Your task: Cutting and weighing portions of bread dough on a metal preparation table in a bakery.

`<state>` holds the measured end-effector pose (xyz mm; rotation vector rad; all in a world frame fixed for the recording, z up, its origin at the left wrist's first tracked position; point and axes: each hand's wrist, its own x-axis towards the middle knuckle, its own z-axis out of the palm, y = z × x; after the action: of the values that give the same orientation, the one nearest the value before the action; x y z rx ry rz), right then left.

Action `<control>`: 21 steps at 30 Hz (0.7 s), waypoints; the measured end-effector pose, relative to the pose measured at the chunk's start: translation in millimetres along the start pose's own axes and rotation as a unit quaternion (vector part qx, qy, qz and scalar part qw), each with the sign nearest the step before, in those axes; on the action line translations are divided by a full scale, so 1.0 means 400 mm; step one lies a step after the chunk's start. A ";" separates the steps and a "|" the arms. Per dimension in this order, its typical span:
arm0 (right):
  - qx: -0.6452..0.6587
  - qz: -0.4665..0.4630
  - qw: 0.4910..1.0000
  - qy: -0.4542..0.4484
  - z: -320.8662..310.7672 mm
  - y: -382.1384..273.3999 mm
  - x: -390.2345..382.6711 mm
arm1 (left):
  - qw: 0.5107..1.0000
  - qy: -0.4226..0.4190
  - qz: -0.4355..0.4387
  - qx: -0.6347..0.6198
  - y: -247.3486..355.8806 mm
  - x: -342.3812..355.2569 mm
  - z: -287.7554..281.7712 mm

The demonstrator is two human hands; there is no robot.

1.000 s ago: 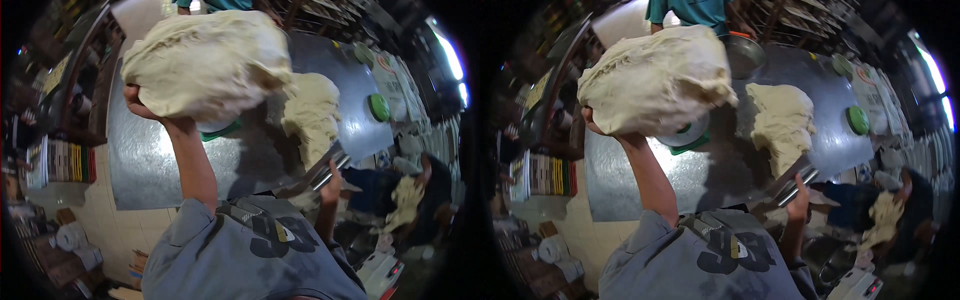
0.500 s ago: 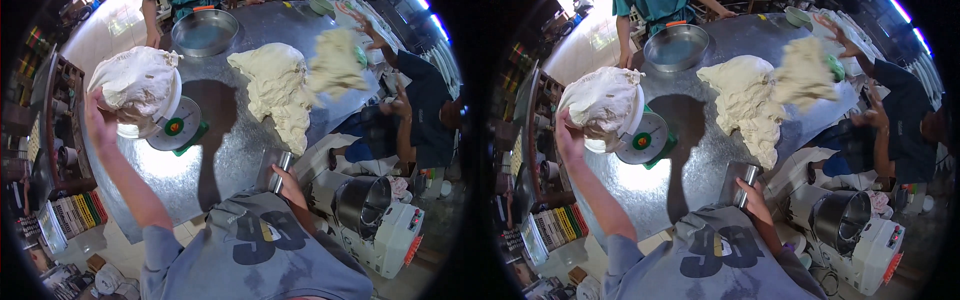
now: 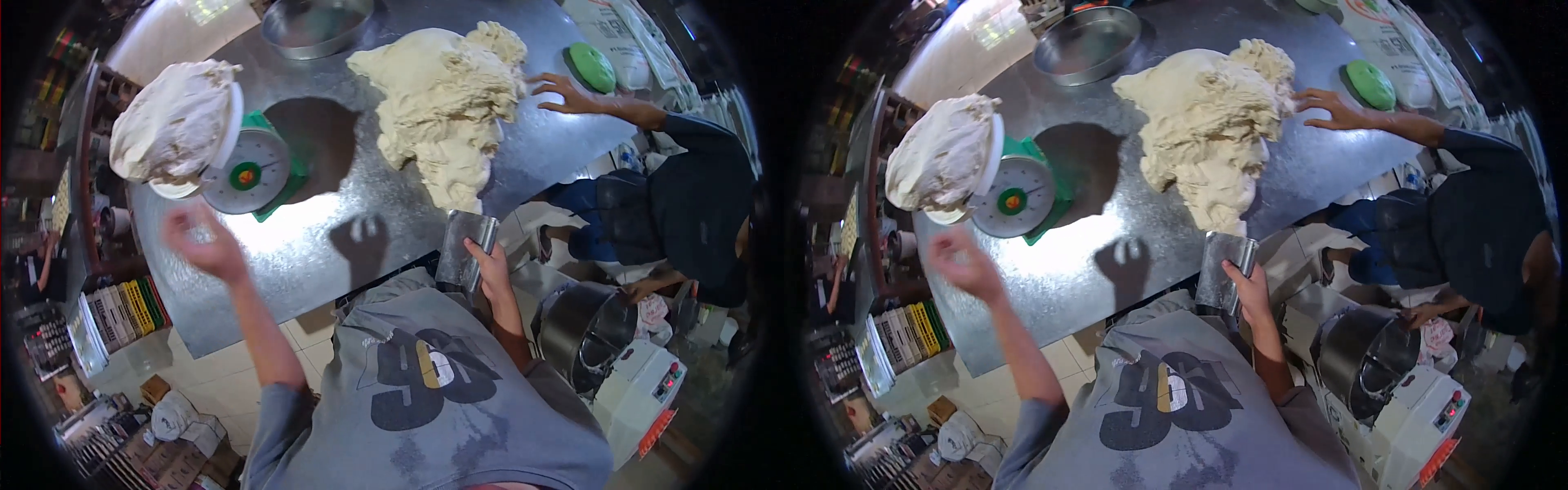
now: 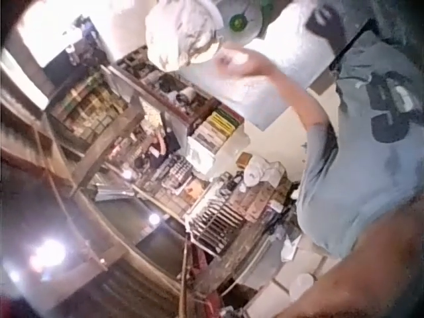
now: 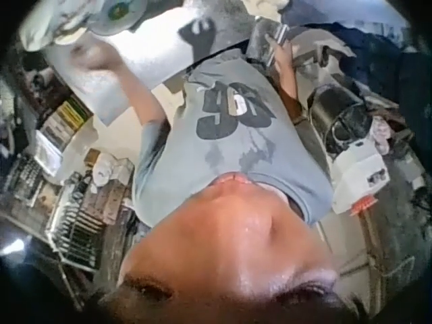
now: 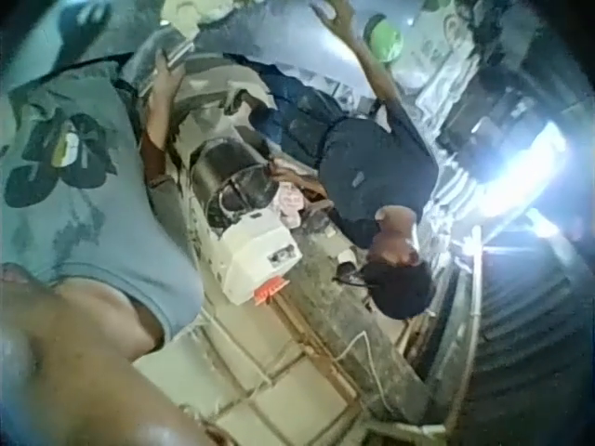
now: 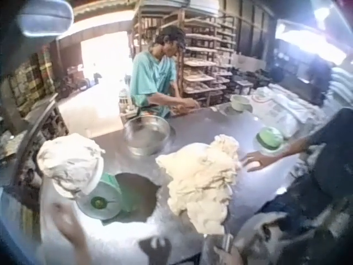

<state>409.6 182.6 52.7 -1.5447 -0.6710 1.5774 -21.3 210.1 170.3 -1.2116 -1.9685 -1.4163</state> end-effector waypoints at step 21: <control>0.088 0.012 0.996 -0.004 -0.272 -0.068 0.148 | 0.783 -0.472 -0.282 -0.292 0.478 -0.483 0.163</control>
<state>525.8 228.4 30.6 -1.4213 -0.5045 1.6158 250.0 210.7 103.2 -2.0052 -2.8409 -2.0756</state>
